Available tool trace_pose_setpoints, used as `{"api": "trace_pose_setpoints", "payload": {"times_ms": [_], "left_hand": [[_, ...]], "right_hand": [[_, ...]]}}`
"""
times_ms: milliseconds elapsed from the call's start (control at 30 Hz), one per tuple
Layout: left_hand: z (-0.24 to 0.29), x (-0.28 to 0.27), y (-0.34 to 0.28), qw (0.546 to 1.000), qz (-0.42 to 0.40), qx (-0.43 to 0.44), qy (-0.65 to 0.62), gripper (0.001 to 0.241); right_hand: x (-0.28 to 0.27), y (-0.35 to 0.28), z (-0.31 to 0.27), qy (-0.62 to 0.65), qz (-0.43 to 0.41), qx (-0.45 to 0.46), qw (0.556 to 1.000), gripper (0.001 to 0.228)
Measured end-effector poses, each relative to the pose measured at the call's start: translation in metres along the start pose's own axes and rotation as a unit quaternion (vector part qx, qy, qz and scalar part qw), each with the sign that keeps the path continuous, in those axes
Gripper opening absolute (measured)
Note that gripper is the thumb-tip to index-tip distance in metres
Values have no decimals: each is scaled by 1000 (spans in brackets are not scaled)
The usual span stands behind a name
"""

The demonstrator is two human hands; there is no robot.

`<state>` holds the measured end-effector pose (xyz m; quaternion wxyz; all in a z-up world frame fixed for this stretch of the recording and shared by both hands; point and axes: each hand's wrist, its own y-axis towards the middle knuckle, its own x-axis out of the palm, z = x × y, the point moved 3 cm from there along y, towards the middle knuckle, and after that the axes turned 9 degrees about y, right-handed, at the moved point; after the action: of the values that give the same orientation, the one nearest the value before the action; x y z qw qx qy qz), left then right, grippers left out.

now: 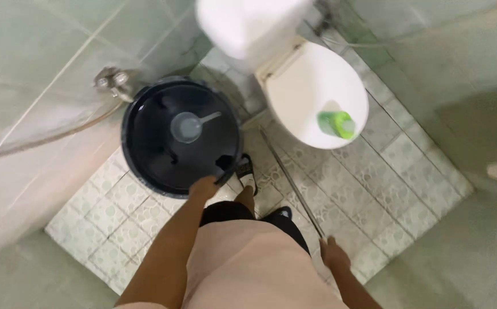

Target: The person mops the tiled bathroom floor using a mop and a black bucket. They move around the toilet and bathtub, scrubbing the floor. At one point, they pick up a green cleaning liquid bottle from the bathtub edge and place it on the toilet seat before continuing to mop.

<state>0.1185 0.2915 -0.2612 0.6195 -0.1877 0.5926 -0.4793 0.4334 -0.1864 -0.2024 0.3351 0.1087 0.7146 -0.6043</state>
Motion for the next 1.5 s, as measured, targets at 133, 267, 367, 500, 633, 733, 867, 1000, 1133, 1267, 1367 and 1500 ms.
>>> {"api": "trace_pose_setpoints", "payload": {"times_ms": [133,267,367,500,633,733,867,1000,1133,1267,1367,1500], "left_hand": [[-12,-2,11,997,-14,-56,54,43],[32,-3,4,995,-11,-14,101,53],[65,25,9,997,48,43,39,55],[153,38,-38,993,36,78,84,48],[208,86,-59,986,57,154,9,44],[230,105,-90,973,59,225,-6,41],[247,120,-103,971,15,239,4,46],[222,125,-96,979,-32,197,-35,47],[169,119,-62,988,-17,149,33,58],[99,116,-48,994,6,88,66,60],[55,123,-44,998,-6,41,52,63],[30,130,-53,999,-6,-2,50,60]], "right_hand": [[124,-98,167,-183,-6,-84,980,55],[199,-131,252,76,-72,211,972,83],[240,-153,281,54,175,103,978,66],[174,-174,205,246,99,38,963,55],[49,-215,131,684,-49,173,708,48],[26,-250,104,781,-107,165,593,35],[5,-276,96,810,-111,131,561,40],[90,-228,163,713,-57,186,673,44],[149,-197,216,534,13,176,827,61],[97,-244,186,664,-8,148,733,55],[76,-272,177,785,-45,203,583,43],[73,-267,183,750,-87,208,622,52]]}}
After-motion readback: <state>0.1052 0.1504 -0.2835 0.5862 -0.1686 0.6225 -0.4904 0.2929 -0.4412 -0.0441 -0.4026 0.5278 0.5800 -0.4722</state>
